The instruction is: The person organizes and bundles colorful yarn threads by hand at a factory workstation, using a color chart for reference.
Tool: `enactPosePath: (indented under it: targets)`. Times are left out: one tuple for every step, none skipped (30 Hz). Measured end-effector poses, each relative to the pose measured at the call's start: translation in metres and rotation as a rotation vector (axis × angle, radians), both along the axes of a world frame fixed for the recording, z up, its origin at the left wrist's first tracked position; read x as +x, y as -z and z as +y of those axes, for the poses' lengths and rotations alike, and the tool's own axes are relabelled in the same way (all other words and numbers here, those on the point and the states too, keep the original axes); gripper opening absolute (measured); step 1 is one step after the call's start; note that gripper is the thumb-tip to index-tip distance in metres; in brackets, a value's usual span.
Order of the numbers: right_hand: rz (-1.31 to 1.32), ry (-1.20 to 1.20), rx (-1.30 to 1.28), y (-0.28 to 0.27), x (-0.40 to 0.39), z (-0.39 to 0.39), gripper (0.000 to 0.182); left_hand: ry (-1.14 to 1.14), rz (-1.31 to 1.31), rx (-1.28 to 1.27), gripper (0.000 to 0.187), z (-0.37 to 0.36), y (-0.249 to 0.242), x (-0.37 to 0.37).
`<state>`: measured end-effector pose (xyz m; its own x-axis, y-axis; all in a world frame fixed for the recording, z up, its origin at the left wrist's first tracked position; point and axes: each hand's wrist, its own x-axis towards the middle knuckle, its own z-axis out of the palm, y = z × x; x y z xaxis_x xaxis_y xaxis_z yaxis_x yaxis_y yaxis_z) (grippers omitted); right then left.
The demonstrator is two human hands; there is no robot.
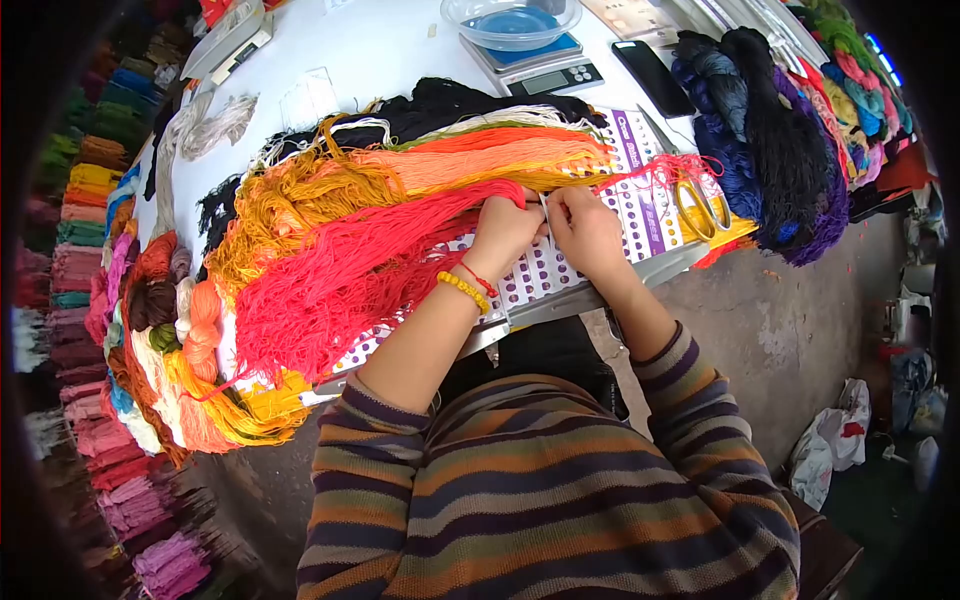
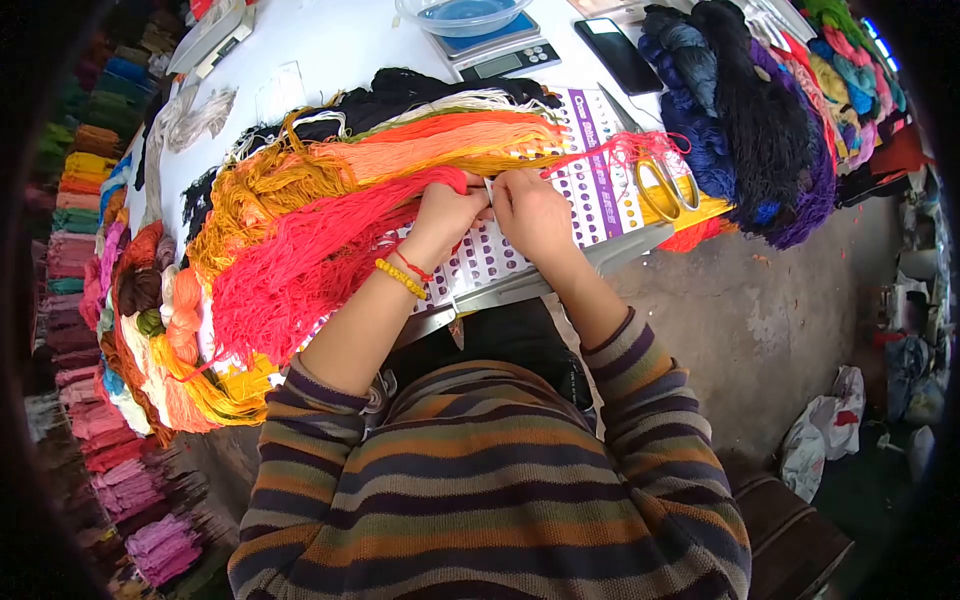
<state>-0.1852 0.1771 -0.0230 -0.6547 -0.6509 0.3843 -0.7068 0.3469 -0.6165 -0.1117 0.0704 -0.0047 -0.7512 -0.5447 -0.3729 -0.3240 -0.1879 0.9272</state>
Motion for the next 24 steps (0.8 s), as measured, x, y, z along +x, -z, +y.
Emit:
enactPosePath:
  targets:
    - [-0.001, 0.0, 0.018, -0.001, 0.0, 0.0, 0.008, 0.051, 0.007, -0.034, 0.01, -0.002, 0.005, -0.001]
    - [-0.002, 0.003, 0.018, 0.0, -0.001, 0.0, 0.008, 0.101, 0.014, -0.069, 0.01, -0.004, 0.005, -0.001]
    - [-0.034, 0.001, -0.001, 0.001, -0.001, 0.0, 0.009, 0.104, 0.012, -0.069, 0.01, -0.004, 0.005, -0.001]
    - [-0.065, 0.0, -0.019, 0.001, -0.002, 0.0, 0.009, 0.157, -0.056, -0.201, 0.011, -0.005, 0.004, -0.002]
    - [-0.065, 0.003, -0.019, 0.001, -0.002, 0.0, 0.009, 0.21, -0.123, -0.334, 0.012, -0.006, 0.003, -0.002]
    - [-0.086, 0.008, -0.028, 0.002, -0.002, 0.0, 0.009, 0.214, -0.123, -0.333, 0.012, -0.007, 0.007, -0.003]
    - [-0.107, 0.014, -0.036, 0.002, -0.002, 0.001, 0.01, 0.234, -0.098, -0.474, 0.013, -0.009, 0.013, -0.003]
    - [-0.108, 0.019, -0.036, 0.002, -0.002, 0.002, 0.01, 0.252, -0.07, -0.615, 0.014, -0.009, 0.013, -0.003]
    - [-0.144, 0.016, -0.059, 0.002, -0.001, 0.002, 0.01, 0.257, -0.069, -0.614, 0.014, -0.008, 0.013, -0.001]
    - [-0.18, 0.012, -0.082, 0.001, -0.001, 0.003, 0.011, 0.213, -0.136, -0.827, 0.015, -0.008, 0.012, 0.002]
    - [-0.18, 0.016, -0.081, -0.001, 0.0, 0.004, 0.011, 0.165, -0.204, -1.038, 0.015, -0.008, 0.008, 0.004]
    - [-0.191, 0.017, -0.049, -0.004, 0.001, 0.004, 0.012, 0.156, -0.357, -0.991, 0.013, -0.011, -0.004, 0.006]
    - [-0.203, 0.018, -0.018, -0.006, 0.002, 0.005, 0.013, 0.128, -0.25, -0.981, 0.011, -0.02, 0.001, 0.012]
    - [-0.204, 0.01, -0.008, -0.007, 0.002, 0.005, 0.013, 0.101, -0.142, -0.971, 0.011, -0.03, -0.004, 0.018]
    - [-0.204, 0.015, -0.01, -0.006, 0.001, 0.005, 0.013, 0.071, 0.055, -0.636, 0.009, -0.034, -0.007, 0.024]
    - [-0.149, 0.002, -0.005, -0.005, 0.002, 0.005, 0.013, -0.005, 0.088, -0.317, 0.008, -0.032, -0.008, 0.031]
    - [-0.092, -0.014, -0.001, -0.004, 0.002, 0.003, 0.013, -0.083, 0.119, 0.001, 0.006, -0.029, -0.021, 0.037]
    - [-0.092, -0.014, -0.003, -0.001, 0.001, 0.001, 0.013, -0.064, 0.12, 0.212, 0.007, -0.029, -0.029, 0.043]
    - [-0.043, -0.007, -0.001, 0.002, 0.001, 0.001, 0.012, -0.064, 0.121, 0.213, 0.007, -0.027, -0.03, 0.045]
    - [0.006, -0.002, 0.004, 0.004, 0.001, 0.001, 0.012, -0.094, 0.254, 0.528, 0.009, -0.024, -0.031, 0.046]
    - [0.009, -0.003, 0.006, 0.004, 0.0, 0.001, 0.012, -0.122, 0.389, 0.842, 0.012, -0.021, -0.033, 0.047]
    - [0.015, -0.002, 0.007, 0.004, -0.001, 0.001, 0.01, -0.062, 0.46, 0.988, 0.015, -0.019, -0.037, 0.05]
    - [0.021, 0.0, 0.008, 0.005, -0.001, 0.002, 0.009, 0.077, 0.484, 1.006, 0.016, -0.02, -0.032, 0.05]
    - [0.022, 0.0, 0.009, 0.005, -0.001, 0.002, 0.009, 0.215, 0.507, 1.021, 0.018, -0.021, -0.028, 0.05]
